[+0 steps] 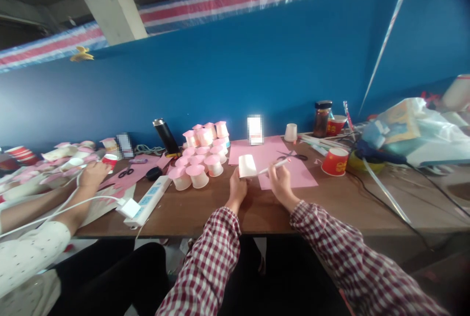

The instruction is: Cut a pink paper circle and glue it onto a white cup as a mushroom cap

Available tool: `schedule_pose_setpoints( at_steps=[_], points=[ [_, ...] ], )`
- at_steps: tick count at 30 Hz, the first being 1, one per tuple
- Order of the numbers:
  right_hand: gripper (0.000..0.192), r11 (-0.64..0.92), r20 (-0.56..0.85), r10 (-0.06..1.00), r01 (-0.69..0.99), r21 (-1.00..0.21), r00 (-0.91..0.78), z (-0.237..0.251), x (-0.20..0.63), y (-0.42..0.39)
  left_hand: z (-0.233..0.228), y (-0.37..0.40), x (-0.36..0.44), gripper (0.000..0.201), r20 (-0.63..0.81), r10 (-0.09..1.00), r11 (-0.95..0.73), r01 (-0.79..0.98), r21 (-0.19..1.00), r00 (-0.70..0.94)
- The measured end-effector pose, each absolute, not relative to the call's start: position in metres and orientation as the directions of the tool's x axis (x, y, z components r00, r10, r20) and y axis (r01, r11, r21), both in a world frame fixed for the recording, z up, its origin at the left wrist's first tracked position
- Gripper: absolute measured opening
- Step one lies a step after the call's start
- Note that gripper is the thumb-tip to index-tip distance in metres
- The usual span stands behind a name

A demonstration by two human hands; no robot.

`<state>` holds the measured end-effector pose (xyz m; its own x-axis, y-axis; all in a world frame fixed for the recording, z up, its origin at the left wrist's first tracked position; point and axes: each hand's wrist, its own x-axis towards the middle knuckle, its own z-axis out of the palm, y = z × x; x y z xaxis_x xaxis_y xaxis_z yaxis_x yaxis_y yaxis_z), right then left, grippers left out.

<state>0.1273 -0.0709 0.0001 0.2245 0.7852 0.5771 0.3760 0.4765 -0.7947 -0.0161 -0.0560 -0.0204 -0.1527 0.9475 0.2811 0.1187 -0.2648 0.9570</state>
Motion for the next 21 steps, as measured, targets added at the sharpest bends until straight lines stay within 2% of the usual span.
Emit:
schedule_pose_setpoints(
  at_steps=[3,8,11,17,21],
  points=[
    [0.034,0.514,0.6,0.775,0.355,-0.781,0.198,0.0005,0.1267,-0.0724,-0.0218,-0.0531,-0.0186,0.026,0.261,0.948,-0.258,0.041,0.965,-0.179],
    [0.018,0.585,0.646,0.762,0.39,-0.711,0.036,-0.0001,0.1245,-0.075,-0.0261,-0.049,-0.0223,0.028,0.23,0.956,-0.246,-0.071,0.967,-0.183],
    [0.016,0.609,0.659,0.751,0.431,-0.666,-0.043,-0.0007,0.1244,-0.0756,-0.0276,-0.0489,-0.0225,0.028,0.237,0.959,-0.254,-0.104,0.962,-0.153],
    [0.005,0.63,0.669,0.731,0.513,-0.583,-0.136,0.0002,0.1254,-0.0774,-0.026,-0.0524,-0.0212,0.029,0.255,0.962,-0.264,-0.098,0.959,-0.096],
    [0.008,0.627,0.682,0.715,0.571,-0.53,-0.152,-0.0002,0.1249,-0.0786,-0.0247,-0.0541,-0.0193,0.024,0.271,0.958,-0.276,-0.045,0.96,-0.089]
  ],
)
